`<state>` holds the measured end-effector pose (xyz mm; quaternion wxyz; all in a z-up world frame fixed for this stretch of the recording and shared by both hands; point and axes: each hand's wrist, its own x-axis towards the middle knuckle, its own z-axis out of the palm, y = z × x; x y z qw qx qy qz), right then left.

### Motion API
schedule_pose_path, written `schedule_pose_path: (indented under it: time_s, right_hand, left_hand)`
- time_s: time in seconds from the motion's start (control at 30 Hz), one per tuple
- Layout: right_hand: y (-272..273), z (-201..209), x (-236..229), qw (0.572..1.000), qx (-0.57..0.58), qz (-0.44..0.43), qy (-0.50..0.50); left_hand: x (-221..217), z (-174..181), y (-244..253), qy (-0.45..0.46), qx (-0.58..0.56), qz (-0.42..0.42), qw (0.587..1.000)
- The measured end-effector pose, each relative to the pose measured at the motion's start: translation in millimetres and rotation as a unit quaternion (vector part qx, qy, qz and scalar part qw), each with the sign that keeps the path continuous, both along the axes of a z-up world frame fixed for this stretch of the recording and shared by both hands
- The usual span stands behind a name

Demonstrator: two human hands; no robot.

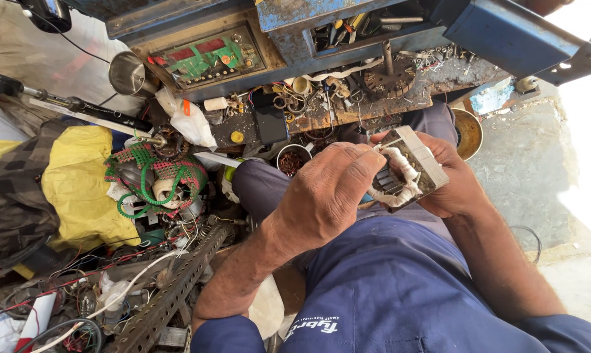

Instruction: The person sits at a cluttered repair workbench and wraps white insulating tape by hand around a motor stator coil assembly, turning the part to cover the windings. They then hold the taped assembly and use scissors to trim the tape and excess material.

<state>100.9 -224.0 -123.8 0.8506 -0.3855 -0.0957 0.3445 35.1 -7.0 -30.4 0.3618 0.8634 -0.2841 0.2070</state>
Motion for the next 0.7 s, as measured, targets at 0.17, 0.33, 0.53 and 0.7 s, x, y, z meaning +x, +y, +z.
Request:
schedule_pose_path:
  time_s: [0.17, 0.33, 0.53, 0.7]
  right_hand:
    - [0, 2, 1, 1.0, 0.004, -0.006, 0.025]
    - [0, -1, 2, 1.0, 0.012, -0.001, 0.02]
    - [2, 11, -1, 1.0, -0.011, -0.002, -0.009]
    - [8, 27, -5, 0.997, -0.054, 0.003, -0.059]
  left_hand:
    - [1, -5, -1, -0.007, 0.007, 0.0, 1.0]
    - [3, -3, -2, -0.051, 0.027, 0.005, 0.998]
    - [10, -13, 11, 0.043, 0.032, 0.039, 0.998]
    - [16, -40, 16, 0.135, -0.131, 0.059, 0.98]
